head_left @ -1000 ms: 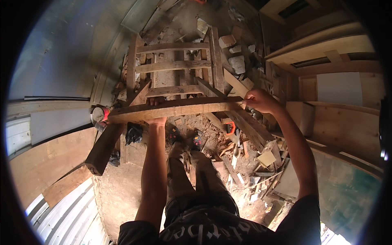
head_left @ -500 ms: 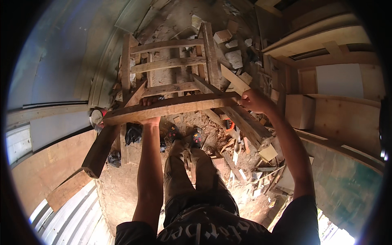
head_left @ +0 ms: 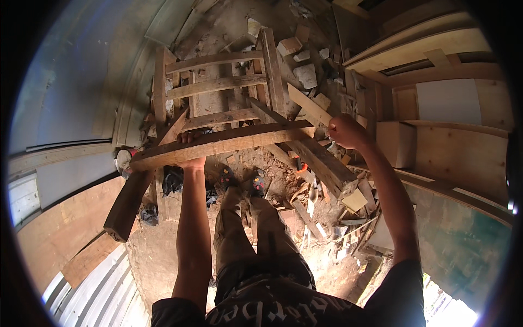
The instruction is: The person uses a hammer to drive nails into wooden planks and assembles a wooden frame structure. They repeatedly position planks, hammer nails, and adjust the frame within a cluttered workshop.
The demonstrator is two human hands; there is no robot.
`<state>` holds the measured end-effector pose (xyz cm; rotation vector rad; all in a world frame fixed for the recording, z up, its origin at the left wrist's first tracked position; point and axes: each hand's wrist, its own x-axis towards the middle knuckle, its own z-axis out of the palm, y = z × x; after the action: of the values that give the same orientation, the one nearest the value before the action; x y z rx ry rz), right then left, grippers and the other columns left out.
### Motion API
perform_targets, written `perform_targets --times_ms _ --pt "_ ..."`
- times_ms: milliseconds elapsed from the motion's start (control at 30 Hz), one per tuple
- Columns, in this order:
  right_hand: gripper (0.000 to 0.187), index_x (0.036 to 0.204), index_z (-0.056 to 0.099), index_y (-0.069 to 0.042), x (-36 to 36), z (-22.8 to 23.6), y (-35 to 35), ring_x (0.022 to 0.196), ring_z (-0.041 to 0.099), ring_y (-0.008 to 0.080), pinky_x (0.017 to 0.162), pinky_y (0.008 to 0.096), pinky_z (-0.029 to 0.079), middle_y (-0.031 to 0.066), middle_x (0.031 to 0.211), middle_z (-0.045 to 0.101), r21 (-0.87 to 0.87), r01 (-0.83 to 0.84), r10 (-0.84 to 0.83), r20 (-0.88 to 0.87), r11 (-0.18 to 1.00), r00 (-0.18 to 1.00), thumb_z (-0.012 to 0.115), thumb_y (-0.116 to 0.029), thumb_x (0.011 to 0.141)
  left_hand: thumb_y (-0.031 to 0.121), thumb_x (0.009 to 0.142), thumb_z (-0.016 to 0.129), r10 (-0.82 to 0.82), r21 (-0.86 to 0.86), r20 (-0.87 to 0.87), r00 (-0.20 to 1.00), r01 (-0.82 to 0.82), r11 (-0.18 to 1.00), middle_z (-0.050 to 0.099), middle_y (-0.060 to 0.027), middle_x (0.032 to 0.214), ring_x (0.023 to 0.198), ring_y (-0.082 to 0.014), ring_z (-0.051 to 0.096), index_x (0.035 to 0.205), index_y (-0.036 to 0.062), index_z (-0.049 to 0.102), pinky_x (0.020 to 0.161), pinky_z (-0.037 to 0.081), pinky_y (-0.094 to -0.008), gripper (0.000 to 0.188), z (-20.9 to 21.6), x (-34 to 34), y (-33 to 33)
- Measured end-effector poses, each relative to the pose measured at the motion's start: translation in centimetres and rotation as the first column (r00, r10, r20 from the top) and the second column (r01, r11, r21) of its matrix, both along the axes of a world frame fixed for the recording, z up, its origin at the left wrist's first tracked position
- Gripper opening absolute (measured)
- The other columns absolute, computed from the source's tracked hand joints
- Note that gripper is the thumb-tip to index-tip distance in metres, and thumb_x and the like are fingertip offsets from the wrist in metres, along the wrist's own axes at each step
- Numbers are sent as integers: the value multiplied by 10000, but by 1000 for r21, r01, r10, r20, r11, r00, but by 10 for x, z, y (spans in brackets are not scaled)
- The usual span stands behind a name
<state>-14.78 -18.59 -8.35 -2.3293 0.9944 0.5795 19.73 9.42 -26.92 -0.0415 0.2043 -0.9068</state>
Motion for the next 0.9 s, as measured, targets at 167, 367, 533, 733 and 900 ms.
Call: perform_targets --times_ms 167,367,533,733,900 --pt "180 818 652 18 36 2 32 698 673 309 636 409 506 209 737 652 82 28 -50 290 996 956 624 -158 847 307 950 395 35 84 -32 999 -32 996 427 -2 707 654 -178 438 760 124 460 772 412 -385 272 -1 2 0" --pt "194 848 653 29 3 5 13 732 675 309 653 404 506 209 748 653 28 101 -104 141 994 985 630 -164 851 317 958 384 -11 -164 -273 962 -36 986 436 -6 706 652 -186 442 762 121 467 782 412 -390 290 13 -2 -3" --pt "203 834 653 47 37 11 33 720 673 338 643 415 512 217 769 665 122 37 -76 332 992 940 629 -155 844 323 968 363 29 11 -154 988 -28 1000 411 1 704 664 -183 435 761 122 452 781 403 -383 302 0 5 4" --pt "175 848 639 17 13 -3 12 675 656 245 639 366 501 162 774 673 -101 -39 19 -196 994 980 652 -157 865 326 969 361 24 154 -7 1000 -23 988 398 4 700 672 -179 431 756 123 442 780 397 -378 305 2 4 3" --pt "181 846 640 17 30 5 26 702 668 211 639 353 506 144 760 670 108 58 -92 337 992 937 656 -162 870 318 962 369 25 89 -14 1000 -23 996 404 0 700 679 -182 433 748 124 442 789 388 -383 297 0 4 5"
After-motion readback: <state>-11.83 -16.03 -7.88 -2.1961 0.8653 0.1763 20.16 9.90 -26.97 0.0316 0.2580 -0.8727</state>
